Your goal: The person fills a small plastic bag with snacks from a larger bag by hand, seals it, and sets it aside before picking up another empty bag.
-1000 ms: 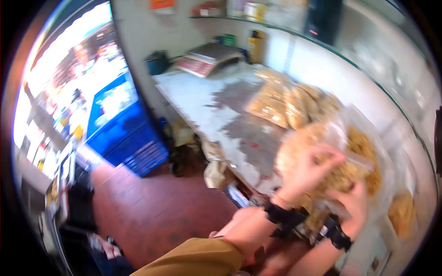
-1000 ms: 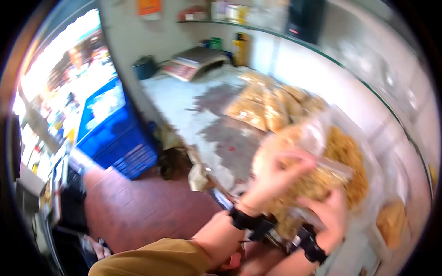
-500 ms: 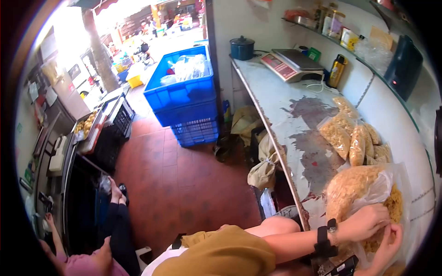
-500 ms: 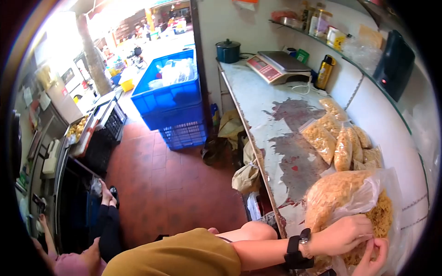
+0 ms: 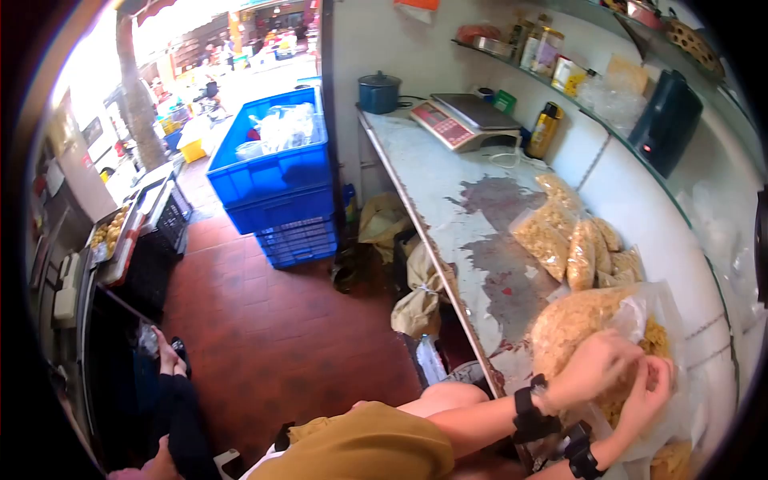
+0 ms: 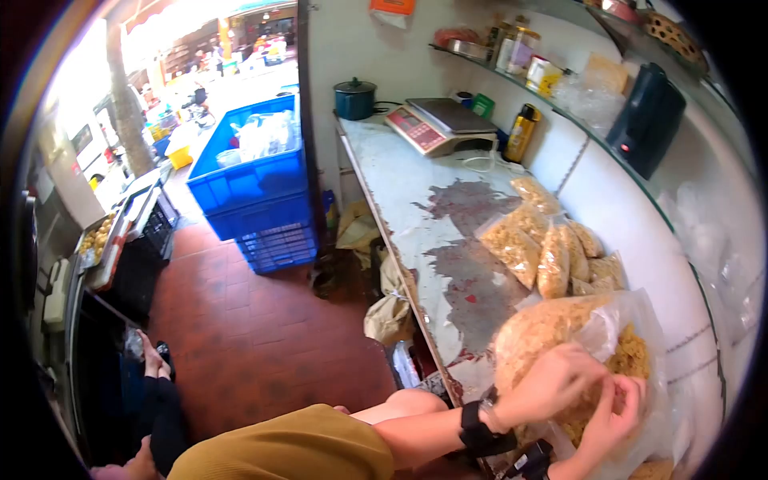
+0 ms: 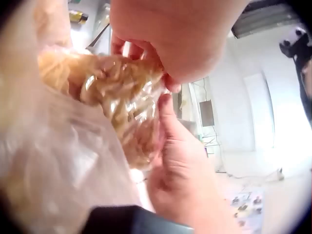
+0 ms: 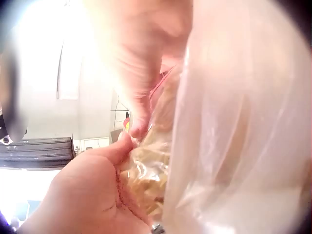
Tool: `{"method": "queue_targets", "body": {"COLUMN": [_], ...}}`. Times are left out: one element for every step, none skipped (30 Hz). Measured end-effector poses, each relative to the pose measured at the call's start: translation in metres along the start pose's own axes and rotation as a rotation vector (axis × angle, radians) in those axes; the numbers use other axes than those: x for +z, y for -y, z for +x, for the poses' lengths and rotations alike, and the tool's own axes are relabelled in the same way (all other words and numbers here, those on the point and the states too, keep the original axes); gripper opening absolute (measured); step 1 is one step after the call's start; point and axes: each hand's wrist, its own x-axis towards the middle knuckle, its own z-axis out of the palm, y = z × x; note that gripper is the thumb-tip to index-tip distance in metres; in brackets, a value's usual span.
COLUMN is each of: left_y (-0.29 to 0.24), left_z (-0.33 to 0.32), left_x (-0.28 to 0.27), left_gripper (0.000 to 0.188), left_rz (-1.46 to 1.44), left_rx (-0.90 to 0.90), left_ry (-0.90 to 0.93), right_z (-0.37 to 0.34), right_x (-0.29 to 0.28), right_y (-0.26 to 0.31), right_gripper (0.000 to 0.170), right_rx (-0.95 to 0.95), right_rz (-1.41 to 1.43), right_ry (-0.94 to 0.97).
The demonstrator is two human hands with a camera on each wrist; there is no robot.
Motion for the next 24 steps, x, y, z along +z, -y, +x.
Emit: {"method": "queue_targets", "body": {"left_y": [0.0, 0.001, 0.002, 0.007, 0.009, 0.005, 0.001, -0.002, -0.005, -0.004, -0.003, -0.002, 0.0, 0.01, 0.027, 0.011, -0.015, -0.006, -0.001, -0.001, -0.007, -0.011, -0.012, -0.012], "left_z": [0.001, 0.001, 0.002, 0.0, -0.001, 0.0, 0.001, 0.003, 0.004, 0.004, 0.003, 0.002, 0.002, 0.0, -0.004, 0.009, 0.011, 0.007, 0.004, 0.0, -0.001, -0.003, -0.004, -0.003], "left_x": [-0.001, -0.001, -0.001, 0.0, 0.002, 0.003, 0.003, 0.0, -0.001, 0.0, 0.003, 0.006, 0.009, 0.013, 0.015, 0.011, 0.018, 0.012, 0.006, 0.008, 0.011, 0.013, 0.014, 0.012], "left_gripper": [0.017, 0.021, 0.025, 0.03, 0.035, 0.036, 0.038, 0.041, 0.045, 0.045, 0.046, 0.047, 0.048, 0.049, 0.05, 0.047, 0.048, 0.046, 0.05, 0.05, 0.056, 0.063, 0.063, 0.069], "left_rz": [-0.034, -0.111, -0.189, -0.245, -0.299, -0.271, -0.242, -0.244, -0.24, -0.259, -0.268, -0.308, -0.341, -0.381, -0.419, -0.67, -0.905, -0.724, -0.547, -0.551, -0.549, -0.551, -0.564, -0.551], "left_rx": [-0.138, -0.243, -0.353, -0.413, -0.478, -0.447, -0.417, -0.442, -0.467, -0.515, -0.564, -0.566, -0.571, -0.549, -0.53, -0.703, -0.786, -0.74, -0.686, -0.699, -0.663, -0.627, -0.633, -0.647], "left_ry": [-0.008, -0.013, -0.007, -0.011, -0.011, -0.059, -0.107, -0.081, -0.056, -0.069, -0.082, -0.097, -0.112, -0.131, -0.153, -0.059, -0.015, 0.15, 0.309, 0.331, 0.431, 0.528, 0.537, 0.567], "right_z": [0.0, 0.001, 0.002, 0.003, 0.004, 0.003, 0.002, 0.001, -0.001, -0.002, -0.003, -0.003, -0.003, -0.005, -0.008, -0.01, -0.01, -0.01, -0.011, -0.011, -0.01, -0.008, -0.007, -0.005], "right_x": [0.003, 0.003, 0.002, -0.002, -0.005, -0.007, -0.01, -0.011, -0.013, -0.013, -0.014, -0.017, -0.019, -0.021, -0.021, -0.021, -0.021, -0.022, -0.024, -0.026, -0.028, -0.03, -0.034, -0.036], "right_y": [-0.001, -0.003, -0.003, 0.001, 0.006, 0.007, 0.007, 0.007, 0.006, 0.004, 0.002, 0.0, -0.003, -0.005, -0.008, -0.009, -0.012, -0.014, -0.015, -0.015, -0.012, -0.007, -0.004, -0.003], "right_gripper": [0.008, 0.009, 0.011, 0.012, 0.014, 0.017, 0.02, 0.022, 0.025, 0.028, 0.032, 0.032, 0.036, 0.041, 0.041, 0.044, 0.048, 0.048, 0.049, 0.05, 0.05, 0.05, 0.05, 0.042], "right_rx": [0.055, -0.005, -0.059, -0.065, -0.068, -0.027, 0.015, 0.077, 0.139, 0.151, 0.165, 0.202, 0.187, 0.175, 0.219, 0.224, 0.217, 0.241, 0.224, 0.198, 0.21, 0.211, 0.202, 0.183], "right_rz": [0.043, 0.041, 0.032, 0.024, 0.015, 0.045, 0.078, 0.077, 0.082, 0.083, 0.092, 0.07, 0.044, 0.019, 0.006, 0.08, 0.155, 0.143, 0.205, 0.265, 0.25, 0.349, 0.448, 0.458], "right_ry": [-0.022, -0.026, -0.029, -0.02, -0.01, -0.019, -0.03, -0.038, -0.048, -0.068, -0.091, -0.118, -0.143, -0.168, -0.191, -0.256, -0.324, -0.344, -0.41, -0.472, -0.482, -0.633, -0.779, -0.866]}}
